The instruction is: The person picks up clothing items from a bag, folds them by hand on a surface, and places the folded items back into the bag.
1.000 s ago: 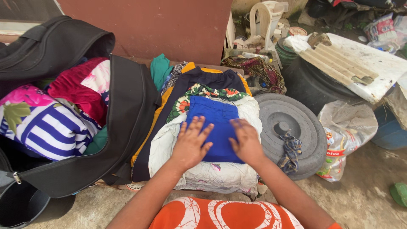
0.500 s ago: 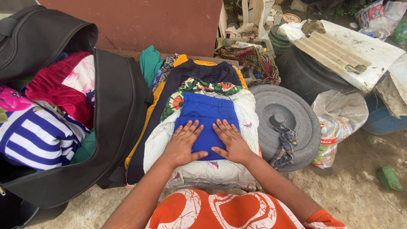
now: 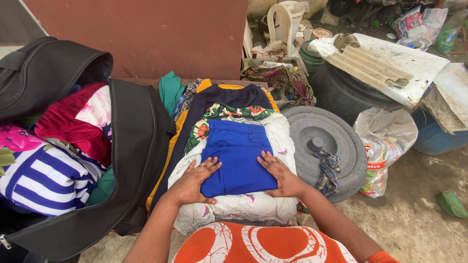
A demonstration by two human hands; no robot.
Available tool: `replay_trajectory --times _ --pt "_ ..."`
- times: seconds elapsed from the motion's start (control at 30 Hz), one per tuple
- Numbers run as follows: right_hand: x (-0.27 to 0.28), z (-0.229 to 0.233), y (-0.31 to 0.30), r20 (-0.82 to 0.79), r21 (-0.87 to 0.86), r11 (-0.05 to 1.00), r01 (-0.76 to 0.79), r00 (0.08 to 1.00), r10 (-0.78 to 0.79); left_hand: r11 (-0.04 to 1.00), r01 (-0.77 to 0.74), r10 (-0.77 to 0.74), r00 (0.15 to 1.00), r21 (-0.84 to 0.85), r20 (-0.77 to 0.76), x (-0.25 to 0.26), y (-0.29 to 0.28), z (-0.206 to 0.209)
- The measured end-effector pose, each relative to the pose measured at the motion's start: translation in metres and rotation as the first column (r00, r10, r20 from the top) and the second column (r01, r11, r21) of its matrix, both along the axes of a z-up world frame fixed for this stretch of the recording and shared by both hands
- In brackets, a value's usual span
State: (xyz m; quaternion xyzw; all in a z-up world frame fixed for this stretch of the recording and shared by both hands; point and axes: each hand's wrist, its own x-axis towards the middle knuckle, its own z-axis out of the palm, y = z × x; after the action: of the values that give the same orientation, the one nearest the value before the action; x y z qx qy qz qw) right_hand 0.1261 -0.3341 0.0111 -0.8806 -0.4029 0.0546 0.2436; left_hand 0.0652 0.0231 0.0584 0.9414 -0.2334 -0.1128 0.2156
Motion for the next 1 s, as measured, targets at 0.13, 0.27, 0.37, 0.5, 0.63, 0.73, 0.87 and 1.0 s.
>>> replay_trajectory --times 0.13,0.27,0.37,0.5,0.63,0.73,0.87,1.0 --pt "-0.006 0.005 -0.004 0.029 0.123 0.992 -0.033 0.999 0.029 0.977 -0.056 0.047 0.998 -0.207 -0.047 0.001 0.004 -0.003" --pt "-0.008 0.007 -0.009 0.190 0.167 0.986 0.011 0.981 -0.043 0.961 -0.059 0.047 0.997 -0.269 -0.053 0.001 0.005 -0.006" --pt "-0.007 0.006 -0.009 0.205 0.293 0.956 0.003 0.977 -0.066 0.941 -0.048 0.052 0.999 -0.334 0.003 -0.003 0.009 -0.007" --pt "-0.017 0.008 -0.017 0.180 0.404 0.914 -0.046 0.983 -0.031 0.924 -0.073 0.067 0.997 -0.375 -0.029 -0.022 0.009 0.005" --pt "-0.029 0.001 -0.028 -0.029 0.560 0.828 0.015 1.000 0.002 0.902 -0.085 0.056 0.995 -0.424 -0.080 -0.048 0.002 0.021" --pt "-0.033 -0.019 -0.034 -0.288 0.673 0.714 0.191 0.958 0.015 0.901 -0.065 0.077 0.997 -0.428 0.010 -0.058 -0.008 0.019" --pt "-0.022 -0.048 -0.039 -0.497 0.798 0.466 0.382 0.855 0.151 0.583 -0.205 0.240 0.968 -0.786 -0.075 -0.059 -0.021 -0.003" --pt "-0.014 -0.062 -0.041 -0.560 0.824 0.295 0.484 0.779 0.283 0.752 -0.108 0.278 0.947 -0.650 0.164 -0.041 -0.027 -0.019"
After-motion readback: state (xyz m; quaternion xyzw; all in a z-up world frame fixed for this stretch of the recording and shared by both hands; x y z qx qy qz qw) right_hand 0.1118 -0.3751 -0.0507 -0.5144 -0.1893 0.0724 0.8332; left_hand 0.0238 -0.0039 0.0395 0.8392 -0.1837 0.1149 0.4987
